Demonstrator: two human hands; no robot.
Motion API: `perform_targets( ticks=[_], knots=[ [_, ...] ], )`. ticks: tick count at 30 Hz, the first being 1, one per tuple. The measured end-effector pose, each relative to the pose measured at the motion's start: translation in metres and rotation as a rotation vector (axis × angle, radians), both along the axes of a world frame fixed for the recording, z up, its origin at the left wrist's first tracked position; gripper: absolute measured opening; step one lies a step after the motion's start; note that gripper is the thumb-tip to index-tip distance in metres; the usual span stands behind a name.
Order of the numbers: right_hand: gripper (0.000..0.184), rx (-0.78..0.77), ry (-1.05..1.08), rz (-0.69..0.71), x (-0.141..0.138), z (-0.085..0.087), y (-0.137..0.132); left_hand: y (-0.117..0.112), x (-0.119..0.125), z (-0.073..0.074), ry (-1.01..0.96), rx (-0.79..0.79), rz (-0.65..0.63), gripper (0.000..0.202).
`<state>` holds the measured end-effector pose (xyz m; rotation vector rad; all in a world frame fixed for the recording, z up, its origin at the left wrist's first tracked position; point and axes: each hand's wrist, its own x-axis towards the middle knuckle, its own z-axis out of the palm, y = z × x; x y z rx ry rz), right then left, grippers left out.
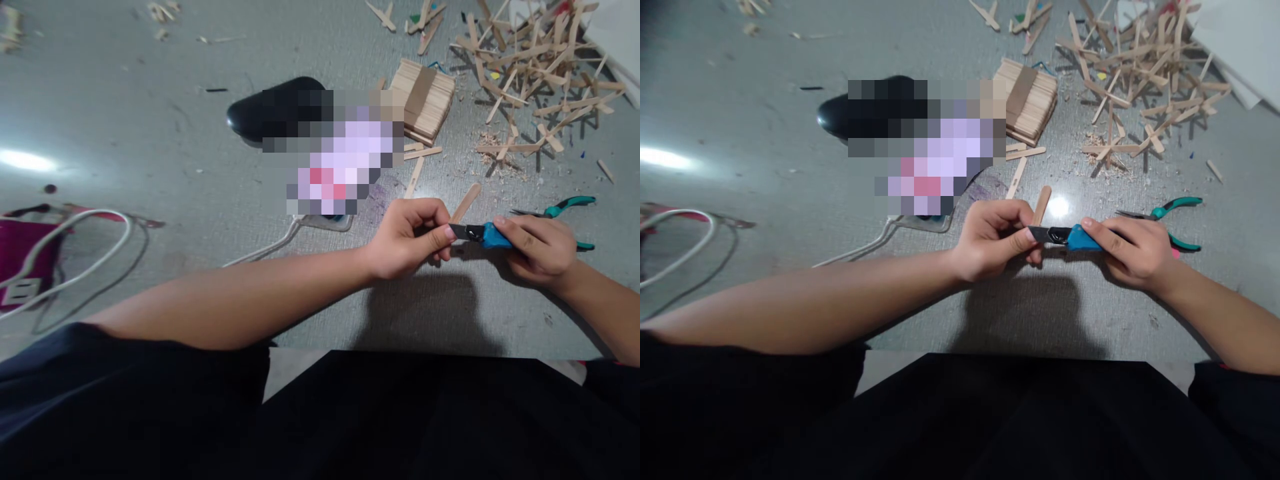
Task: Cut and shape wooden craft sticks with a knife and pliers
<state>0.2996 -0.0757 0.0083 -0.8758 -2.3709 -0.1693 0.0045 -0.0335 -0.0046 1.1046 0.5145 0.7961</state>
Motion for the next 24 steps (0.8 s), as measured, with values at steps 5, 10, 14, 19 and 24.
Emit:
perform_targets(
  ticks=[5,10,14,19,24],
  knots=[
    [0.083,-0.027,0.022,-0.004,0.0018,-0.0024,-0.0003,0.001,0.0014,-0.0002,-0.022,-0.032,-0.016,0.06],
    [0.079,-0.062,0.021,0.008,0.0025,-0.0009,-0.0002,0.0029,-0.0006,0.0022,-0.015,-0.05,-0.066,0.06],
    [0.07,-0.101,0.001,-0.006,0.0029,-0.0011,-0.0019,0.0029,-0.0025,0.0043,-0.022,-0.03,-0.091,0.059],
    [0.036,-0.251,-0.038,-0.036,-0.0003,-0.0014,-0.0045,0.0004,-0.0032,0.0066,-0.035,0.017,-0.101,0.054],
    [0.045,-0.256,-0.057,-0.033,-0.0045,0.0036,-0.0036,0.0009,-0.003,0.0068,0.024,0.191,-0.12,0.056]
  ],
)
